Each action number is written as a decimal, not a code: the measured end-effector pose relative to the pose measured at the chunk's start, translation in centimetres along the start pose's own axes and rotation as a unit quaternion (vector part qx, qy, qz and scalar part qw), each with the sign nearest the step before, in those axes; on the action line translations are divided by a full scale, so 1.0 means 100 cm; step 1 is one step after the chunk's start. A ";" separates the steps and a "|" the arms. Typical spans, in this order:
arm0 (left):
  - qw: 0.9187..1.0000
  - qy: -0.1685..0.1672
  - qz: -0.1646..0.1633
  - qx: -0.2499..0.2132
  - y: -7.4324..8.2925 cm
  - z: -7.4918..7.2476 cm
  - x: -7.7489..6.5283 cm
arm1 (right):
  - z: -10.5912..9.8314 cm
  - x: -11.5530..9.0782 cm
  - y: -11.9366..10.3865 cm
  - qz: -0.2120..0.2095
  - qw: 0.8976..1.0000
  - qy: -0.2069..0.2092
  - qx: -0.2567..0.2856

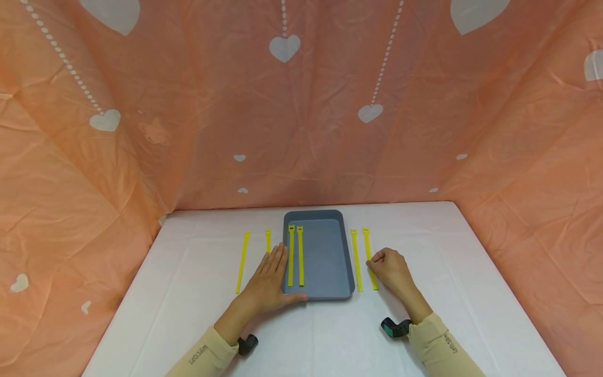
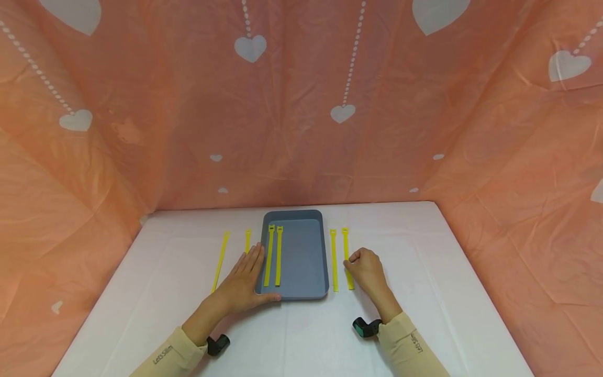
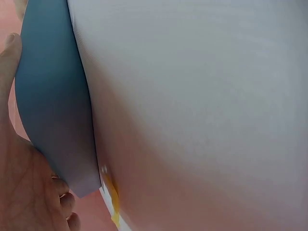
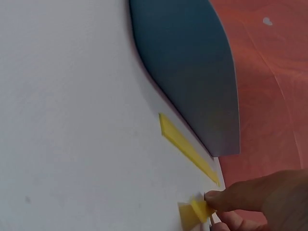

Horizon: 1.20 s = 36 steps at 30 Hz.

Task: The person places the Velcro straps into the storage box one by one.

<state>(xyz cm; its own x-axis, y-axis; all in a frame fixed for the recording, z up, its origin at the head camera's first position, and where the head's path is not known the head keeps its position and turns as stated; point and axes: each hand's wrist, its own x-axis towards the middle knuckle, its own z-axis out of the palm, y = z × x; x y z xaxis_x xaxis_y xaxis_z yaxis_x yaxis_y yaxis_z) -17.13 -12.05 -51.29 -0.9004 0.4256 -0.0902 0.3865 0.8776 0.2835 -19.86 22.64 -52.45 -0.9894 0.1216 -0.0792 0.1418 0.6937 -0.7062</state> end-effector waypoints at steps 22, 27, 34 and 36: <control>1.000 0.000 0.002 -0.005 0.000 -0.001 0.000 | -0.012 0.006 0.008 0.020 0.992 -0.016 0.124; 1.000 0.000 0.003 -0.004 0.000 0.000 -0.001 | -0.013 0.009 0.008 0.020 0.986 -0.003 0.164; 1.000 0.003 0.003 -0.004 -0.001 0.000 -0.001 | -0.016 0.011 0.002 0.030 0.979 0.009 0.203; 1.000 0.002 0.004 -0.004 -0.001 0.000 -0.001 | -0.016 0.012 0.000 0.030 0.976 0.012 0.216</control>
<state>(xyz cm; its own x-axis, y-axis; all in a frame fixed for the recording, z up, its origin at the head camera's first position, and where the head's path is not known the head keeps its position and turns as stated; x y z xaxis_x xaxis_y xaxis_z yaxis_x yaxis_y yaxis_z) -17.09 -12.15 -51.32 -0.8984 0.4309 -0.0845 0.3910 0.8726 0.2926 -20.96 23.94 -51.38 -0.9780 0.1732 -0.1166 0.1680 0.3210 -0.9321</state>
